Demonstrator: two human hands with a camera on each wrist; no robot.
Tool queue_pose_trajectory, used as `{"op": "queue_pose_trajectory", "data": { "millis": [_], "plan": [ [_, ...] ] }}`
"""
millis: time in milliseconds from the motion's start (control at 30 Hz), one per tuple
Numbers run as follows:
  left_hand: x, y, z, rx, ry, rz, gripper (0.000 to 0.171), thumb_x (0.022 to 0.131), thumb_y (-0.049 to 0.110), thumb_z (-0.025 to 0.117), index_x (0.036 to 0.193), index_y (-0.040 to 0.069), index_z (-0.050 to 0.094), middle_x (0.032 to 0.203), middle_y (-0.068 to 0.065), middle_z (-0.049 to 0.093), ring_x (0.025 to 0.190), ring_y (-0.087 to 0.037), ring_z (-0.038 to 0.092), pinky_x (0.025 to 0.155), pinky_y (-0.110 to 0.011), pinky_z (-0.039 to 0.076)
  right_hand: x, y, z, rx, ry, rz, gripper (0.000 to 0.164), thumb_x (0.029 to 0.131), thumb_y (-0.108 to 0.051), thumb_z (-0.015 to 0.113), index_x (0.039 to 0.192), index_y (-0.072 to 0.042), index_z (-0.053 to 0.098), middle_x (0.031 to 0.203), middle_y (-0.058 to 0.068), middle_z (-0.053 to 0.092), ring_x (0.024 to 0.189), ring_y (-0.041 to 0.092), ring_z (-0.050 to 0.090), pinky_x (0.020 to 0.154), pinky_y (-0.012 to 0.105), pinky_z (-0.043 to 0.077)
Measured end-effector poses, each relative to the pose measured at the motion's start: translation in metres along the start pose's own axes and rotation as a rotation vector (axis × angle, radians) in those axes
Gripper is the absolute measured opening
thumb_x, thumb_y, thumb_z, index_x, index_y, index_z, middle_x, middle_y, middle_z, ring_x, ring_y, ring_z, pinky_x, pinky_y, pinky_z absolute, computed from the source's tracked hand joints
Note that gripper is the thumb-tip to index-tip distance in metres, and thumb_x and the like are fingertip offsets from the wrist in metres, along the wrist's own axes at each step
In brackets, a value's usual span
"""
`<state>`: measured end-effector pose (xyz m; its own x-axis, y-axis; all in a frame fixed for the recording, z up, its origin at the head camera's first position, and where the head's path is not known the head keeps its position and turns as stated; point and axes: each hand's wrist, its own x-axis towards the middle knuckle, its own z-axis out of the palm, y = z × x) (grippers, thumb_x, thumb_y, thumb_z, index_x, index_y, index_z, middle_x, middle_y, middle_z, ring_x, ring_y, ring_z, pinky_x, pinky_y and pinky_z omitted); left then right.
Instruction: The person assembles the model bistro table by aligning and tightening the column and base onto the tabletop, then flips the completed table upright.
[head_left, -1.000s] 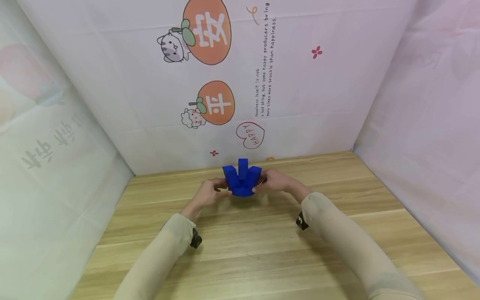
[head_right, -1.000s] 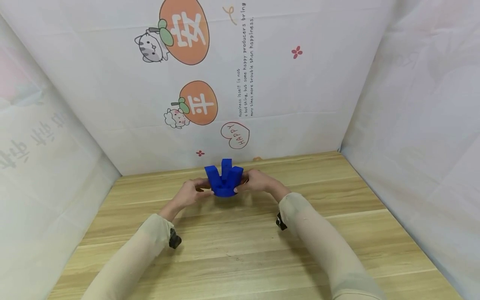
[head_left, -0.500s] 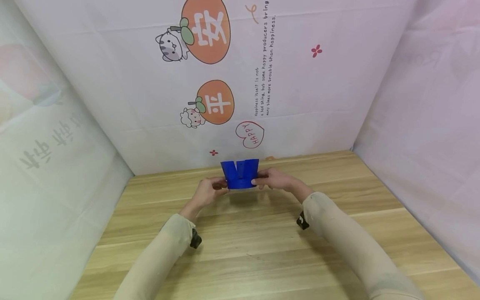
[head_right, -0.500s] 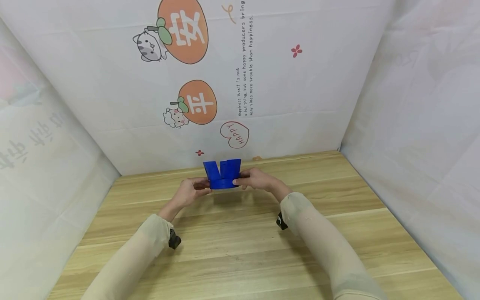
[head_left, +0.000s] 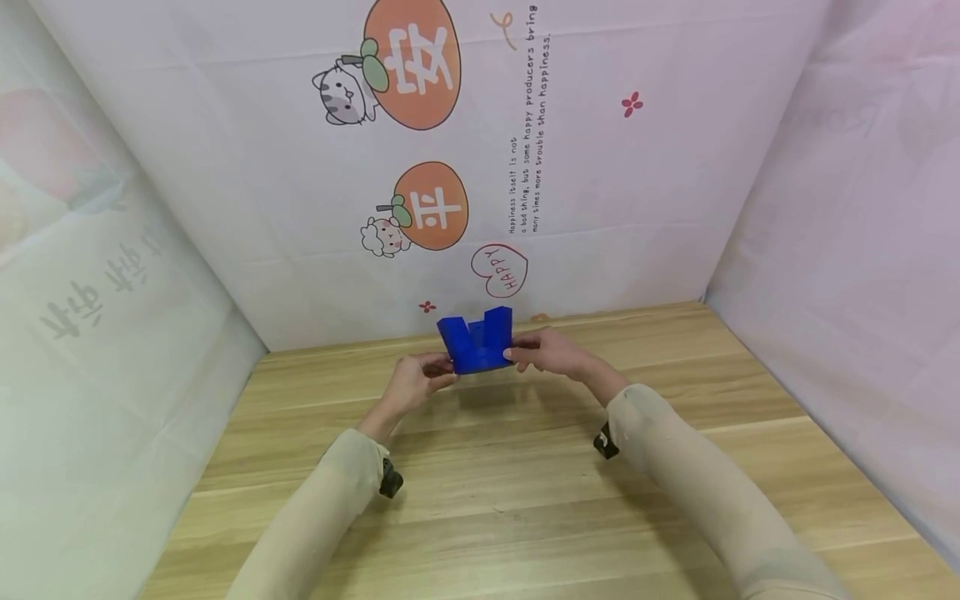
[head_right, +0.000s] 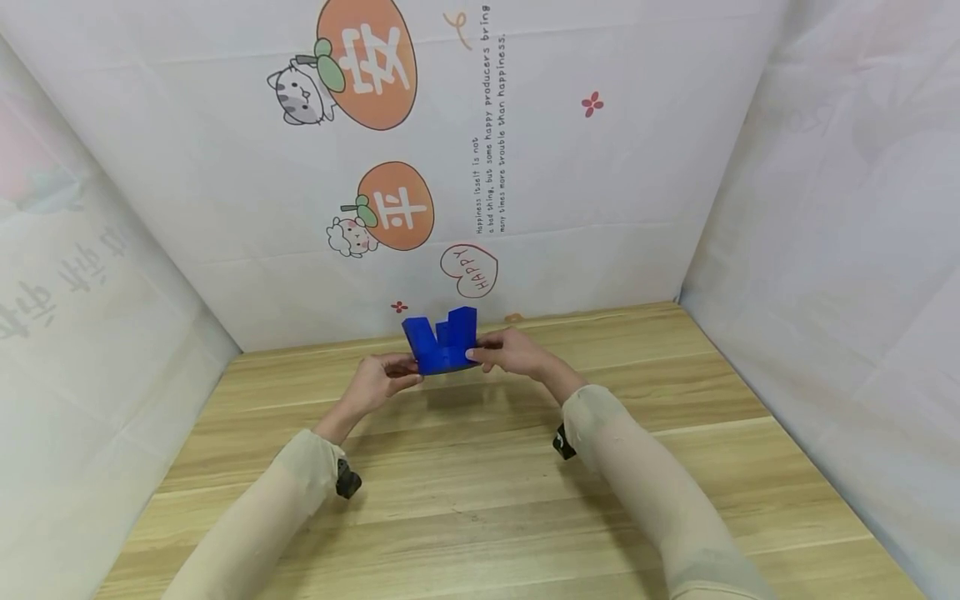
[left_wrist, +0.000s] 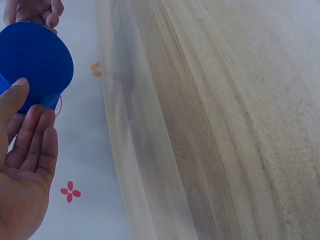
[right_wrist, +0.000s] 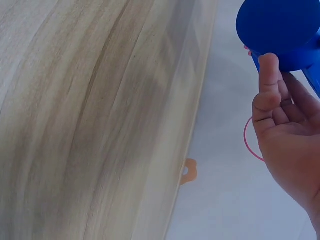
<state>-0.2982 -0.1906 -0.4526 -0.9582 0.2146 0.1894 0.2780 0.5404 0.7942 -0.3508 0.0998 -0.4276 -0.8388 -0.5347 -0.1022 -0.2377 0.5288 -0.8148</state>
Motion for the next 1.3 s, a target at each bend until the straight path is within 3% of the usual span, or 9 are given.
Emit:
{"op": "queue_pose_trajectory", "data": {
  "millis": [167, 433, 600, 667, 933, 1100, 1300],
  "plan": [
    [0.0, -0.001, -0.001, -0.01, 0.008, 0.004, 0.033, 0.085, 0.014, 0.079, 0.115, 0.003, 0.074, 0.1, -0.013, 0.077, 0.089, -0.023, 0.075, 0.077, -0.032, 0.061, -0.003, -0.001, -0.001, 0.034, -0.001, -0.038, 0.049, 0.097, -0.038, 0.064, 0.136, -0.007, 0.059, 0.109, 0.013, 0.075, 0.096, 0.025, 0.071, 0.075, 0.036, 0.054],
    [-0.001, 0.007, -0.009, -0.015, -0.012, -0.083, 0.035, 0.088, 0.031, 0.077, 0.119, 0.013, 0.074, 0.11, -0.005, 0.076, 0.098, -0.019, 0.072, 0.08, -0.032, 0.06, -0.005, 0.001, -0.003, 0.064, -0.022, -0.081, 0.04, 0.097, -0.02, 0.064, 0.134, -0.006, 0.061, 0.101, 0.014, 0.075, 0.091, 0.027, 0.07, 0.069, 0.033, 0.051],
    [-0.002, 0.01, -0.013, -0.004, -0.045, -0.078, 0.039, 0.089, 0.036, 0.075, 0.122, 0.015, 0.073, 0.115, -0.005, 0.075, 0.101, -0.019, 0.072, 0.083, -0.032, 0.059, -0.006, 0.001, -0.003, 0.04, -0.014, -0.086, 0.04, 0.097, -0.019, 0.063, 0.133, -0.003, 0.061, 0.099, 0.014, 0.076, 0.085, 0.016, 0.07, 0.071, 0.038, 0.053],
    [-0.002, 0.011, -0.014, 0.001, -0.056, -0.078, 0.04, 0.089, 0.038, 0.074, 0.123, 0.017, 0.072, 0.116, -0.004, 0.075, 0.103, -0.018, 0.071, 0.084, -0.033, 0.059, -0.006, 0.001, -0.003, 0.046, -0.012, -0.081, 0.039, 0.098, -0.02, 0.063, 0.133, -0.003, 0.062, 0.098, 0.013, 0.076, 0.084, 0.014, 0.069, 0.07, 0.034, 0.052],
    [-0.002, 0.014, -0.018, 0.016, -0.071, -0.094, 0.046, 0.089, 0.054, 0.068, 0.123, 0.023, 0.072, 0.124, 0.001, 0.072, 0.113, -0.02, 0.068, 0.093, -0.04, 0.057, -0.009, -0.006, -0.007, 0.039, -0.007, -0.084, 0.037, 0.101, -0.033, 0.06, 0.128, -0.008, 0.067, 0.107, 0.021, 0.074, 0.088, 0.022, 0.07, 0.067, 0.027, 0.049],
    [-0.003, 0.014, -0.018, -0.051, -0.086, -0.119, 0.048, 0.088, 0.056, 0.068, 0.124, 0.024, 0.072, 0.121, 0.0, 0.073, 0.107, -0.02, 0.072, 0.096, -0.043, 0.056, -0.009, -0.005, -0.009, 0.053, -0.01, -0.087, 0.039, 0.1, -0.032, 0.061, 0.129, -0.005, 0.066, 0.11, 0.024, 0.072, 0.089, 0.022, 0.069, 0.069, 0.03, 0.051],
    [-0.004, 0.013, -0.014, -0.185, -0.093, -0.134, 0.043, 0.09, 0.048, 0.071, 0.118, 0.016, 0.073, 0.108, -0.007, 0.076, 0.099, -0.02, 0.074, 0.097, -0.049, 0.054, -0.01, -0.005, -0.01, 0.057, -0.005, -0.081, 0.04, 0.101, -0.034, 0.06, 0.128, -0.005, 0.066, 0.11, 0.018, 0.073, 0.087, 0.02, 0.067, 0.068, 0.029, 0.05]
  ]
}}
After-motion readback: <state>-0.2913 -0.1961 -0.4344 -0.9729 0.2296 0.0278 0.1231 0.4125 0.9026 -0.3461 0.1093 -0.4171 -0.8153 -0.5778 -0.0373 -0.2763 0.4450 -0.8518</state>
